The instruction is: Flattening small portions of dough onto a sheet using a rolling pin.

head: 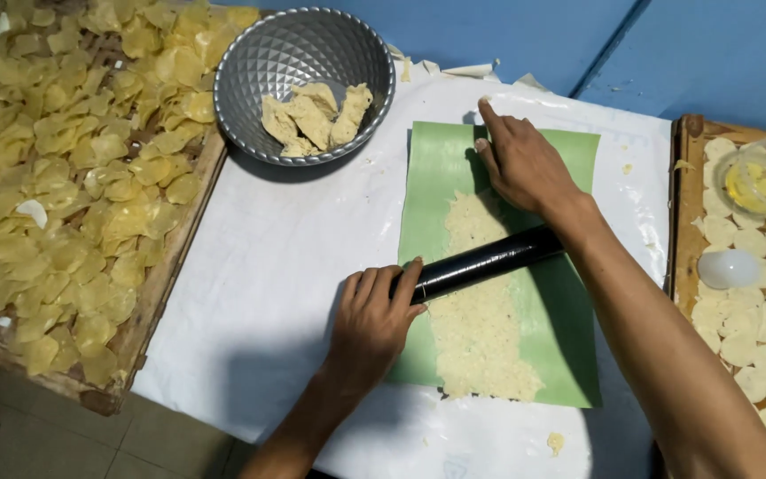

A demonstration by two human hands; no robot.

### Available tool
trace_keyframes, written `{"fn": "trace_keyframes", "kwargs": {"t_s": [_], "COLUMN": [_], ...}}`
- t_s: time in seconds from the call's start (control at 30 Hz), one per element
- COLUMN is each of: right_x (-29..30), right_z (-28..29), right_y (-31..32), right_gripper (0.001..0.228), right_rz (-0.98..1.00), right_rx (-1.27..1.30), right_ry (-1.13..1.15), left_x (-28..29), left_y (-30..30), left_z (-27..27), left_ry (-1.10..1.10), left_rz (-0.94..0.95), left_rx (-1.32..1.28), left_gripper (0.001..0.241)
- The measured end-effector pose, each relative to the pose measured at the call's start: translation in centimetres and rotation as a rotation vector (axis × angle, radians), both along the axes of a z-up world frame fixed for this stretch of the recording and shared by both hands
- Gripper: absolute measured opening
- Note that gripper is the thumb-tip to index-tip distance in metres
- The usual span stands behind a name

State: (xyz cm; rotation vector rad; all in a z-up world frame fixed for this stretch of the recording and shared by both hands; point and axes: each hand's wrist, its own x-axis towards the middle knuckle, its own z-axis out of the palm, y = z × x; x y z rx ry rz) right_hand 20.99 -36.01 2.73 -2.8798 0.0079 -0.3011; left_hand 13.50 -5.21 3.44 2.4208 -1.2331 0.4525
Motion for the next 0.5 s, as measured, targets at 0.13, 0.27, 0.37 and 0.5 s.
{"fn": "trace_keyframes", "kwargs": {"t_s": [0.13,0.27,0.37,0.5], "right_x": [-2.6,-6.5,-11.0,-18.7], "right_z": [4.2,5.2,7.2,6.0], "right_y": [1.6,2.4,4.0,7.8], "right_gripper": [0.052,0.06,0.063,0.065], "right_rz": [0.005,-0.026,0.03,0.115], "right_rx": [0.067,0.059,0.112,-0.07], "right_ry": [0.001,0.15,0.095,0.056], "left_x": [-1.4,-4.7,-7.8,-10.2], "left_y": [0.2,1.8,2.3,2.7], "left_z": [3.0,3.1,1.5,-1.6], "left_ry": [-0.003,-0.031,0.03,0.208], "left_rz": [0.047,0.01,0.015,-0.02], "left_rx": [-0.001,0.054,0.027,0.022], "left_gripper": [0.062,0.054,0.056,0.059]}}
